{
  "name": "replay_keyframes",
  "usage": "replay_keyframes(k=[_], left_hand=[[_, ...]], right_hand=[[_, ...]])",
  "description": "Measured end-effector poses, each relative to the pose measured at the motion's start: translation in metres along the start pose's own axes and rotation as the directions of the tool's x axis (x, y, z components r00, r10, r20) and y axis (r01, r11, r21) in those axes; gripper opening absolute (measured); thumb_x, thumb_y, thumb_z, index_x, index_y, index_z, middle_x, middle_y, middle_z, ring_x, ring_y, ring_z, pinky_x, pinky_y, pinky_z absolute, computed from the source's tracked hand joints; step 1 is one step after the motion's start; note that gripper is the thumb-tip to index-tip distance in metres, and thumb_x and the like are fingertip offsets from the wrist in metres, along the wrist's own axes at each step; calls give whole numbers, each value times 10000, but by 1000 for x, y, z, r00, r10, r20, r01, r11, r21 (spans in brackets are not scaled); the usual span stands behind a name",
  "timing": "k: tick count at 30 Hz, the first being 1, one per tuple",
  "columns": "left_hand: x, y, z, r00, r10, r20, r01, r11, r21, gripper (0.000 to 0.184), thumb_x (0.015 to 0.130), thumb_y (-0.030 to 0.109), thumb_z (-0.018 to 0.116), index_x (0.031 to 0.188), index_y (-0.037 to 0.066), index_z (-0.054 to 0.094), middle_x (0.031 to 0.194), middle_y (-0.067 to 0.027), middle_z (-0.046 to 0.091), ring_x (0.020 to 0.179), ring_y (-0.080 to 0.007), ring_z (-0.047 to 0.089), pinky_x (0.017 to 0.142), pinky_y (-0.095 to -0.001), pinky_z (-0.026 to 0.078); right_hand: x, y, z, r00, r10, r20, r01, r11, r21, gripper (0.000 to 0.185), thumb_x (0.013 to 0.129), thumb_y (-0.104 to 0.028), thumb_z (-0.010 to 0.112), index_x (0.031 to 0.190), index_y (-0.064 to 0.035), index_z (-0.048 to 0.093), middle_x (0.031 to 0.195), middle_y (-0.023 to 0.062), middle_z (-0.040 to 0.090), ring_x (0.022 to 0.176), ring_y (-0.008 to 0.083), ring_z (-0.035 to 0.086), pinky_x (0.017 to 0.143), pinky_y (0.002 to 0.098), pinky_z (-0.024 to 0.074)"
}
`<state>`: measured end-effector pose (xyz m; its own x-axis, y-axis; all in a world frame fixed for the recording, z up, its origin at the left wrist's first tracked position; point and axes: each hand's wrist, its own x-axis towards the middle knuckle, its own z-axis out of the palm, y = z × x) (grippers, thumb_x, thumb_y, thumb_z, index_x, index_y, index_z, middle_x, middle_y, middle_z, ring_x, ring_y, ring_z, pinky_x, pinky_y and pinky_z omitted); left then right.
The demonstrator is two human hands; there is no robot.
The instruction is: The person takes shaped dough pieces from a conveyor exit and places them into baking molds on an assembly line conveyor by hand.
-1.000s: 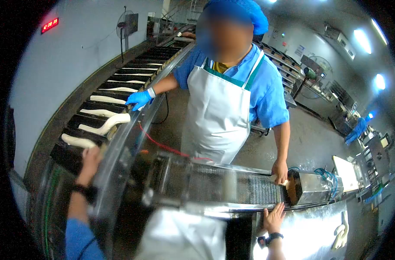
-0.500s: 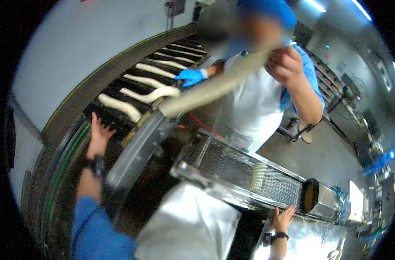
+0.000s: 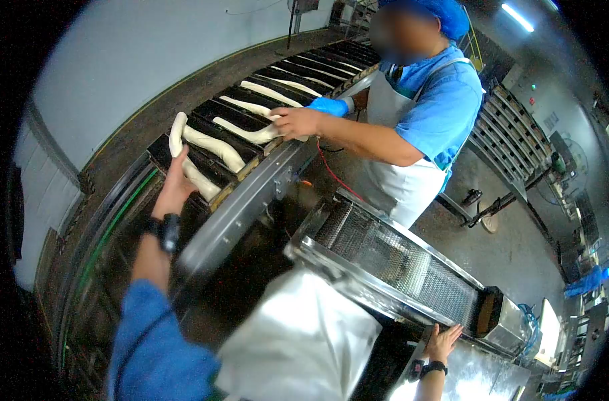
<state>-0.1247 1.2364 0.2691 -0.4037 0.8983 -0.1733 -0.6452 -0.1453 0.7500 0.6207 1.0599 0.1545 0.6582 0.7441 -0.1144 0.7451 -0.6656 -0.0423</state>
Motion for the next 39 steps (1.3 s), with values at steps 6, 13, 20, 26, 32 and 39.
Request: replay_keyframes(k=[6,13,20,26,32,39], left_hand=[[60,-20,-34,960,203,-196,-18,738,674,862,886,280,637,1535,221,73,1554,-246,-1,1408,-386,202,1046,-475,353],[111,-26,-59,924,24,-381,204,813,546,847,988,340,473,1485,255,-208,1550,-168,160,1325,-370,366,967,-555,425],[68,-33,-55,982,43,-182,-22,993,120,413,1011,202,379,1355,-14,303,1293,-191,489,1131,-335,545,931,-481,478],[22,-36,-35,979,55,-195,-27,989,146,365,1009,177,364,1295,-46,409,1260,-183,518,1134,-320,545,983,-448,445],[41,-61,-40,723,478,-499,77,661,746,596,865,112,595,1380,-64,353,1339,-230,470,1215,-346,480,1044,-417,375],[-13,-110,35,743,279,608,-620,-55,782,659,769,61,688,1372,38,422,1382,-209,411,1307,-368,376,1116,-434,291]], right_hand=[[-14,-7,-7,999,14,52,-15,999,35,929,910,-631,403,1505,-12,47,1586,159,7,1452,332,125,1106,608,204],[-15,2,8,995,65,71,-57,993,-99,909,929,-631,338,1494,26,64,1581,175,59,1461,310,92,1151,538,136],[-4,14,25,999,9,41,-5,995,-95,892,941,-611,325,1491,38,56,1584,173,33,1468,306,32,1156,535,100],[-12,5,14,998,4,-69,-17,983,-183,774,965,-544,359,1464,32,222,1543,192,217,1434,302,204,1132,522,204],[-3,14,10,995,46,84,-37,994,-100,894,942,-622,306,1489,42,64,1584,177,25,1470,295,24,1159,527,90],[-8,12,5,997,40,70,-34,996,-87,874,951,-600,316,1492,36,58,1582,183,31,1469,295,25,1161,523,78]])
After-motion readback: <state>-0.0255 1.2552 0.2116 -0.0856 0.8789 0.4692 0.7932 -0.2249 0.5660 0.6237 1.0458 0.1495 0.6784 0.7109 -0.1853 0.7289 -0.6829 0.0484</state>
